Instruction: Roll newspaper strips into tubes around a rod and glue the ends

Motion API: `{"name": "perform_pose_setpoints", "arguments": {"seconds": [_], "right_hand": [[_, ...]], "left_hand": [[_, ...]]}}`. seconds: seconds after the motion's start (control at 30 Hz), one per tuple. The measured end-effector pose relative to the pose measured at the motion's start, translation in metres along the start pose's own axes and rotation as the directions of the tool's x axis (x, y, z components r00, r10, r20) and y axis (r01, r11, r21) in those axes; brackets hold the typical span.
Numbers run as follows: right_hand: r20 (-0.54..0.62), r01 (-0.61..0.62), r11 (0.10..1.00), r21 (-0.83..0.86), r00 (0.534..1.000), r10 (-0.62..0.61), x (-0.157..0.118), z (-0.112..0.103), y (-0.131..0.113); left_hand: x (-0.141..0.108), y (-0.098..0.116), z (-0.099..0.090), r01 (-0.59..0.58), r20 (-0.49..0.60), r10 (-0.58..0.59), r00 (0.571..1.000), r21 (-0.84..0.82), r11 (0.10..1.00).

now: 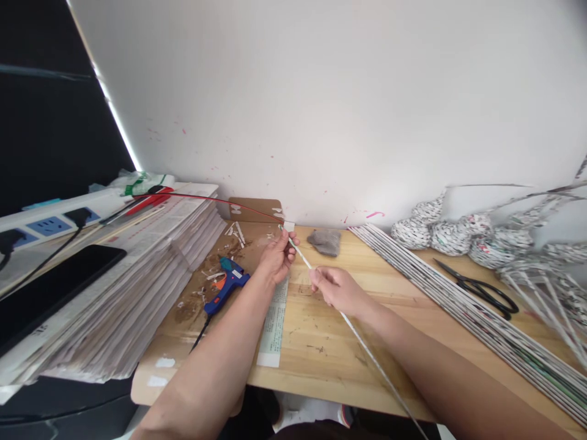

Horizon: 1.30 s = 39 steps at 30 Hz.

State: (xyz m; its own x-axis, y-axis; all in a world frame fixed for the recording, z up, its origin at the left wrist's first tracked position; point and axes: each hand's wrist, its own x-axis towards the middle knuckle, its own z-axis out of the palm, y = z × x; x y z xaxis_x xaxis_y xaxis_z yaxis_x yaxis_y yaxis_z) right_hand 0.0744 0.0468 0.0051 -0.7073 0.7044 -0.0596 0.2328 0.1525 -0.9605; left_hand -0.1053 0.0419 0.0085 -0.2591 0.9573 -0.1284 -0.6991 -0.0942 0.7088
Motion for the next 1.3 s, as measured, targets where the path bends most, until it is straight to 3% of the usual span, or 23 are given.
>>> {"name": "perform_pose_setpoints", "arguments": {"seconds": [0.07, 0.1, 0.2, 0.27, 0.3, 0.37, 0.47, 0.53, 0.6, 0.7, 0.73, 0.8, 0.87, 0.93, 1.0, 1.07, 1.17, 1.23, 1.3], "right_hand": [[-0.077, 0.078, 0.987, -0.140, 0.993, -0.089, -0.001, 0.000, 0.001], [-0.057, 0.068, 0.990, -0.125, 0.995, -0.076, -0.001, 0.001, 0.001], [0.159, -0.090, 0.984, 0.157, 0.985, 0.065, 0.001, 0.003, 0.002], [0.259, -0.168, 0.945, 0.281, 0.961, 0.094, 0.002, 0.004, 0.002], [0.250, -0.164, 0.948, 0.272, 0.964, 0.095, 0.002, 0.003, 0.002], [0.105, -0.059, 0.992, 0.109, 0.993, 0.047, 0.002, 0.001, 0.000], [-0.112, 0.121, 0.973, -0.198, 0.983, -0.145, 0.000, -0.004, -0.001], [-0.073, 0.121, 0.981, -0.153, 0.988, -0.133, 0.001, -0.005, 0.001], [0.071, 0.022, 0.996, 0.092, 0.997, -0.028, 0.004, -0.004, 0.004], [0.254, -0.129, 0.925, 0.358, 0.967, 0.037, 0.007, -0.001, 0.008], [0.245, -0.133, 0.927, 0.351, 0.969, 0.046, 0.007, 0.000, 0.009], [0.112, -0.063, 0.980, 0.190, 0.993, 0.043, 0.006, 0.000, 0.007], [-0.053, 0.051, 0.996, -0.071, 0.997, -0.055, 0.003, -0.001, 0.005], [-0.114, 0.128, 0.966, -0.226, 0.981, -0.156, 0.001, -0.001, 0.003], [-0.064, 0.106, 0.984, -0.142, 0.991, -0.116, 0.001, -0.002, 0.002], [0.075, -0.015, 0.992, 0.128, 0.997, 0.005, 0.003, -0.001, 0.001], [0.270, -0.193, 0.887, 0.420, 0.959, 0.080, 0.005, 0.000, 0.001], [0.223, -0.185, 0.912, 0.365, 0.969, 0.107, 0.005, 0.001, 0.003], [0.056, -0.074, 0.983, 0.169, 0.996, 0.066, 0.004, 0.002, 0.005]], "left_hand": [[0.000, 0.000, 0.000, -0.009, 0.001, 0.009, 1.000, 0.026, 1.000], [0.000, 0.000, 0.000, -0.003, 0.002, 0.003, 1.000, 0.029, 1.000], [-0.001, 0.001, 0.001, 0.031, 0.007, -0.031, 0.999, -0.007, 0.999], [-0.001, 0.001, 0.001, 0.052, 0.009, -0.052, 0.999, -0.035, 0.998], [-0.001, 0.001, 0.001, 0.056, 0.009, -0.056, 0.998, -0.043, 0.997], [0.000, 0.001, 0.001, 0.052, 0.008, -0.052, 0.999, -0.035, 0.998], [0.001, -0.001, 0.000, 0.036, 0.008, -0.036, 0.999, -0.002, 0.999], [0.001, -0.002, -0.001, 0.046, 0.017, -0.046, 0.999, -0.008, 0.999], [0.001, -0.001, -0.001, 0.071, 0.032, -0.069, 0.997, -0.038, 0.997], [0.001, -0.001, -0.001, 0.084, 0.032, -0.082, 0.996, -0.059, 0.995], [0.001, -0.001, 0.000, 0.080, 0.027, -0.078, 0.997, -0.050, 0.996], [0.000, -0.003, 0.001, 0.061, 0.020, -0.061, 0.998, -0.007, 0.998], [-0.001, -0.005, 0.002, 0.041, 0.018, -0.042, 0.999, 0.048, 0.998], [-0.002, -0.006, 0.003, 0.035, 0.023, -0.037, 0.999, 0.077, 0.996], [-0.003, -0.007, 0.003, 0.049, 0.031, -0.051, 0.998, 0.064, 0.997], [-0.003, -0.006, 0.003, 0.071, 0.039, -0.072, 0.997, 0.026, 0.997], [-0.003, -0.006, 0.002, 0.090, 0.045, -0.089, 0.995, -0.019, 0.996], [-0.002, -0.007, 0.002, 0.087, 0.042, -0.086, 0.995, -0.006, 0.996], [-0.002, -0.009, 0.002, 0.072, 0.032, -0.073, 0.997, 0.037, 0.997]]}}
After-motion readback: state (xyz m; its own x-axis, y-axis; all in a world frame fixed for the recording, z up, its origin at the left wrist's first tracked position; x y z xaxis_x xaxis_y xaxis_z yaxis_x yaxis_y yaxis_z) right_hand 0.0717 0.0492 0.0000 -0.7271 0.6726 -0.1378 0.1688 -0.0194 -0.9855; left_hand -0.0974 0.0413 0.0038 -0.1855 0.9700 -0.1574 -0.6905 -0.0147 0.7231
